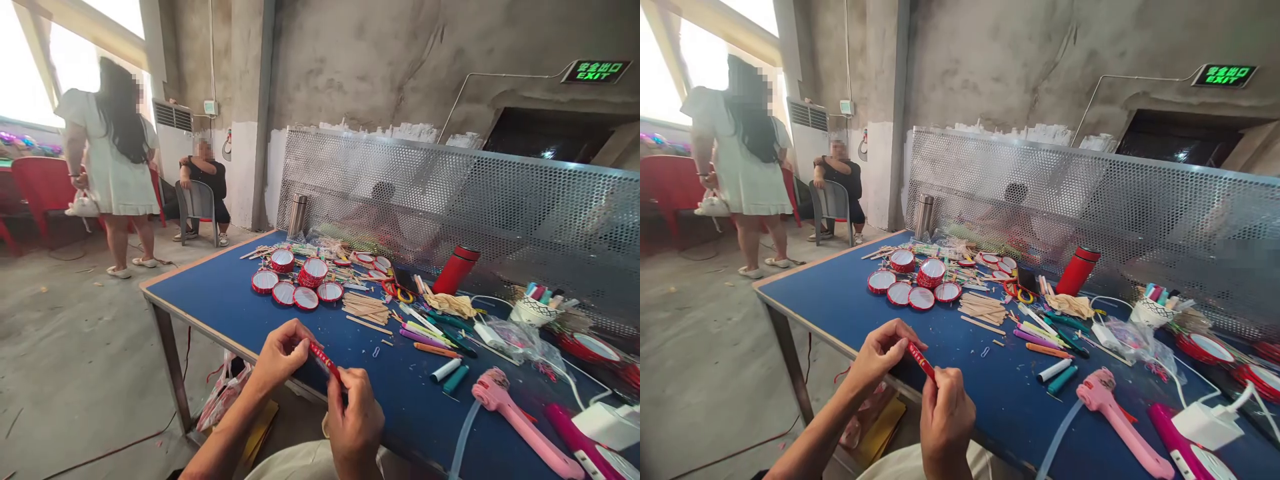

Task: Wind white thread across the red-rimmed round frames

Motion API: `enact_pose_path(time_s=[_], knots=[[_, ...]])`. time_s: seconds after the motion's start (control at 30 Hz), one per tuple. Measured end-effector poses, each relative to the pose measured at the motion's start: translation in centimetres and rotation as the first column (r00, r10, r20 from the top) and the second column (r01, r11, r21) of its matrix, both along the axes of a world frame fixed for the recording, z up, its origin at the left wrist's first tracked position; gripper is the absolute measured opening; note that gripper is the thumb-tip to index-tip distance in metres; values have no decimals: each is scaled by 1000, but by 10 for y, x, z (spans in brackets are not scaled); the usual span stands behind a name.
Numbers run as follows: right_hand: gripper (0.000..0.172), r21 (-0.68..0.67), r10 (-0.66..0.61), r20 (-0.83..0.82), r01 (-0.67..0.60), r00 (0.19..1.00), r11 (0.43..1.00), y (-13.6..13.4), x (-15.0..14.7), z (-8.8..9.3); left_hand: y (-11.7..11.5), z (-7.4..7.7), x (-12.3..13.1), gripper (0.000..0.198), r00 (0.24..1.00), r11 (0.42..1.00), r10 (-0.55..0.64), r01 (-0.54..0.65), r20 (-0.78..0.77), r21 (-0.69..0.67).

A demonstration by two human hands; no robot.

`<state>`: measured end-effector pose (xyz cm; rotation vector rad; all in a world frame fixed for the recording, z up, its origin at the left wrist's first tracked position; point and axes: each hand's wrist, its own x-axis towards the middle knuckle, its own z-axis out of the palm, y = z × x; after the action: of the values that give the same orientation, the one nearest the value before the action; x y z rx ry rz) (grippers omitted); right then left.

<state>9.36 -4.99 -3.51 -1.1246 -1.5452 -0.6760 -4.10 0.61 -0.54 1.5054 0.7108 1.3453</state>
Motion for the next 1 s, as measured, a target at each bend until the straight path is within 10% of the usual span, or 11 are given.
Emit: enact_pose_path(time_s=[0.33, 0.6, 1.0], knots=[[10, -166, 142, -252, -187, 957, 968, -2, 3, -2, -5, -3, -1, 25, 997, 999, -23, 25, -68, 23], [26, -434, 134, -663, -524, 737, 733, -1, 11, 13, -11, -10, 4, 20, 992, 1000, -6, 3, -129, -22], [34, -481, 89, -689, -545, 719, 687, -3, 10, 21, -11, -11, 8, 12, 996, 999, 36, -37, -80, -9]])
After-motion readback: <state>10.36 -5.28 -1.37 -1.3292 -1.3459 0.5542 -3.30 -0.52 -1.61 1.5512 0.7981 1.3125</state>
